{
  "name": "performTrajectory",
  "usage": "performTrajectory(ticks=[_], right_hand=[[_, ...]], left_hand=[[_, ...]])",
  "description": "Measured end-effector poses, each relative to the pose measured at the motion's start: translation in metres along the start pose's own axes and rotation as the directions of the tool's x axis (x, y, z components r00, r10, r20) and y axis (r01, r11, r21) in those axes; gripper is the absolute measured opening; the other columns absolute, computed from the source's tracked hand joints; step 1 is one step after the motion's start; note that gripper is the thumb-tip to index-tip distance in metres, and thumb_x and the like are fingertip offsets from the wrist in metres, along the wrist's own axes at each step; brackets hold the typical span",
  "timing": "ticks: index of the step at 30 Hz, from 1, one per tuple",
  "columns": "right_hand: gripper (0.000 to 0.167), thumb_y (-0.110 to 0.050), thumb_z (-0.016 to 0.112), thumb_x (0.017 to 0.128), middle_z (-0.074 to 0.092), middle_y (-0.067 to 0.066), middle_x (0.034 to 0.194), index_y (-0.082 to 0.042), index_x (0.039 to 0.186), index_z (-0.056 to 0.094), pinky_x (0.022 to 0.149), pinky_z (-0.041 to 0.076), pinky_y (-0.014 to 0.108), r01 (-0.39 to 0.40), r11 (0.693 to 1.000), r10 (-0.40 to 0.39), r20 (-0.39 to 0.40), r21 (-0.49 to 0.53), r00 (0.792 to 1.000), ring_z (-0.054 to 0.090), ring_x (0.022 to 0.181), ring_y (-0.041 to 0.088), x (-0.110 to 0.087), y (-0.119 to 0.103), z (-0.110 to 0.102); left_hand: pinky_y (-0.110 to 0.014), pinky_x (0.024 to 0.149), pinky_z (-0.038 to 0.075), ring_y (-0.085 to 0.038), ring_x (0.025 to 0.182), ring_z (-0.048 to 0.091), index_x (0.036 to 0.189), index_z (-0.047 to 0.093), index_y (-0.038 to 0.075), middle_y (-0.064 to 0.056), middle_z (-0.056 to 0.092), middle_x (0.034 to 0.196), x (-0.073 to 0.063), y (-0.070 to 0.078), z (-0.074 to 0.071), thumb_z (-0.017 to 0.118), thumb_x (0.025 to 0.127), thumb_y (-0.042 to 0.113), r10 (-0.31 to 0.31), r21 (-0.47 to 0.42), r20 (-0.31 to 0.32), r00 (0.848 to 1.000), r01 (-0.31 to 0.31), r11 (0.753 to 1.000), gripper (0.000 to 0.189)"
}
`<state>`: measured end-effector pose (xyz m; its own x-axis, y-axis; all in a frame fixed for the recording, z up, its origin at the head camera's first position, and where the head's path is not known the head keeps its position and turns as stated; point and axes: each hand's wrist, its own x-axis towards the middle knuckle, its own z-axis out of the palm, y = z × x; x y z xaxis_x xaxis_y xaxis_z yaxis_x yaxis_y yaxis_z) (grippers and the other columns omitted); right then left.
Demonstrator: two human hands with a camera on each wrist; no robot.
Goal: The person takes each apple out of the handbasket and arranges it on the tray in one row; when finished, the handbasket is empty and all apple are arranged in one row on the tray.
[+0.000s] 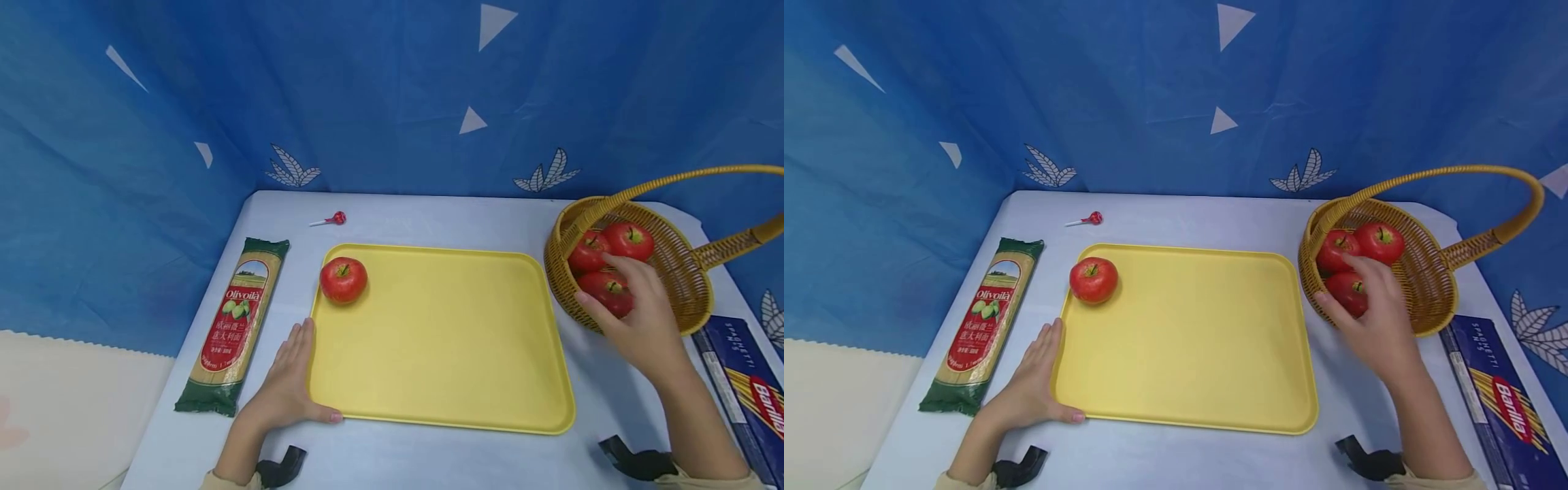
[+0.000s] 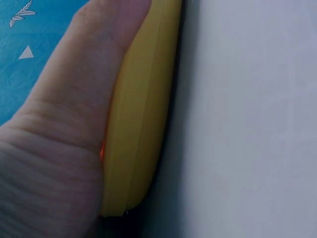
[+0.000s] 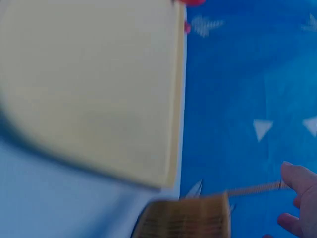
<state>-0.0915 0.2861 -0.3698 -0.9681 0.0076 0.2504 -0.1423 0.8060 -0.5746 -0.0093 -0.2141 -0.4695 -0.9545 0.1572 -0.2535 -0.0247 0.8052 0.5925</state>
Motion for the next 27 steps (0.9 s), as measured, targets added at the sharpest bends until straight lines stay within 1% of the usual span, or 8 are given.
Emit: performTrajectory(ticks=[2, 3, 5, 8, 14, 18, 23, 27], right_hand=[[0.076, -0.021, 0.073, 0.09, 0.033, 0.022, 0.155, -0.014, 0.154, 0.034, 0.096, 0.037, 0.078, -0.064, 0.998, 0.064, 0.013, -0.009, 0.998, 0.03, 0.141, 0.044, 0.0, 0.017, -0.008], [0.076, -0.021, 0.072, 0.091, 0.03, 0.024, 0.156, -0.012, 0.155, 0.031, 0.098, 0.035, 0.078, -0.085, 0.996, 0.086, 0.024, -0.01, 0.996, 0.028, 0.142, 0.046, 0.0, 0.024, -0.011], [0.078, -0.023, 0.07, 0.093, 0.025, 0.025, 0.157, -0.01, 0.156, 0.027, 0.098, 0.034, 0.078, -0.122, 0.992, 0.123, 0.055, -0.015, 0.991, 0.028, 0.139, 0.05, 0.001, 0.037, -0.014], [0.08, -0.026, 0.068, 0.094, 0.021, 0.029, 0.157, -0.008, 0.157, 0.022, 0.095, 0.034, 0.079, -0.152, 0.988, 0.154, 0.108, -0.028, 0.982, 0.025, 0.136, 0.053, 0.003, 0.052, -0.015], [0.087, -0.035, 0.067, 0.094, 0.012, 0.034, 0.159, -0.005, 0.158, 0.016, 0.091, 0.031, 0.082, -0.19, 0.979, 0.2, 0.19, -0.071, 0.961, 0.012, 0.143, 0.058, 0.01, 0.069, -0.012], [0.09, -0.04, 0.067, 0.093, 0.011, 0.037, 0.156, -0.004, 0.158, 0.015, 0.089, 0.035, 0.081, -0.204, 0.974, 0.223, 0.232, -0.102, 0.947, 0.019, 0.137, 0.061, 0.016, 0.074, -0.012], [0.093, -0.046, 0.067, 0.092, 0.019, 0.039, 0.15, -0.002, 0.157, 0.017, 0.088, 0.038, 0.079, -0.214, 0.969, 0.242, 0.291, -0.125, 0.926, 0.026, 0.129, 0.06, 0.024, 0.077, -0.011], [0.09, -0.045, 0.066, 0.093, 0.029, 0.041, 0.144, 0.003, 0.155, 0.021, 0.089, 0.042, 0.076, -0.211, 0.969, 0.243, 0.349, -0.127, 0.905, 0.032, 0.123, 0.059, 0.029, 0.079, -0.009]], left_hand=[[-0.062, 0.122, 0.006, -0.035, 0.156, -0.005, 0.16, -0.008, 0.014, -0.012, -0.003, 0.169, 0.0, 0.0, 0.0, 0.087, 0.045, 0.072, 0.005, 0.0, -0.003, 1.0, -0.005, 1.0, 0.16], [-0.062, 0.122, 0.006, -0.035, 0.156, -0.005, 0.16, -0.008, 0.014, -0.012, -0.003, 0.169, 0.0, 0.001, 0.0, 0.087, 0.045, 0.072, 0.004, 0.001, -0.003, 1.0, -0.004, 1.0, 0.16], [-0.062, 0.123, 0.006, -0.035, 0.156, -0.006, 0.16, -0.008, 0.014, -0.012, -0.002, 0.169, -0.001, 0.002, -0.001, 0.087, 0.045, 0.072, 0.003, 0.001, -0.002, 1.0, -0.003, 1.0, 0.16], [-0.063, 0.122, 0.006, -0.035, 0.155, -0.006, 0.16, -0.007, 0.013, -0.013, -0.002, 0.169, -0.001, 0.003, -0.002, 0.087, 0.046, 0.072, 0.002, -0.003, -0.002, 1.0, -0.002, 1.0, 0.159], [-0.062, 0.122, 0.006, -0.036, 0.155, -0.005, 0.16, -0.007, 0.013, -0.013, -0.002, 0.169, -0.001, 0.004, -0.002, 0.087, 0.045, 0.072, -0.006, -0.001, 0.002, 1.0, 0.006, 1.0, 0.159], [-0.062, 0.123, 0.007, -0.034, 0.156, -0.005, 0.16, -0.007, 0.014, -0.012, -0.003, 0.169, -0.001, 0.003, -0.001, 0.087, 0.044, 0.073, -0.01, 0.004, 0.003, 1.0, 0.01, 1.0, 0.16], [-0.062, 0.123, 0.007, -0.035, 0.156, -0.005, 0.16, -0.007, 0.015, -0.011, -0.003, 0.169, -0.001, 0.003, -0.001, 0.086, 0.044, 0.074, -0.005, 0.005, -0.004, 1.0, 0.005, 1.0, 0.161], [-0.061, 0.123, 0.006, -0.036, 0.155, -0.005, 0.16, -0.006, 0.013, -0.012, -0.003, 0.169, -0.001, 0.004, -0.002, 0.087, 0.045, 0.073, -0.007, 0.002, -0.006, 1.0, 0.007, 1.0, 0.16]])
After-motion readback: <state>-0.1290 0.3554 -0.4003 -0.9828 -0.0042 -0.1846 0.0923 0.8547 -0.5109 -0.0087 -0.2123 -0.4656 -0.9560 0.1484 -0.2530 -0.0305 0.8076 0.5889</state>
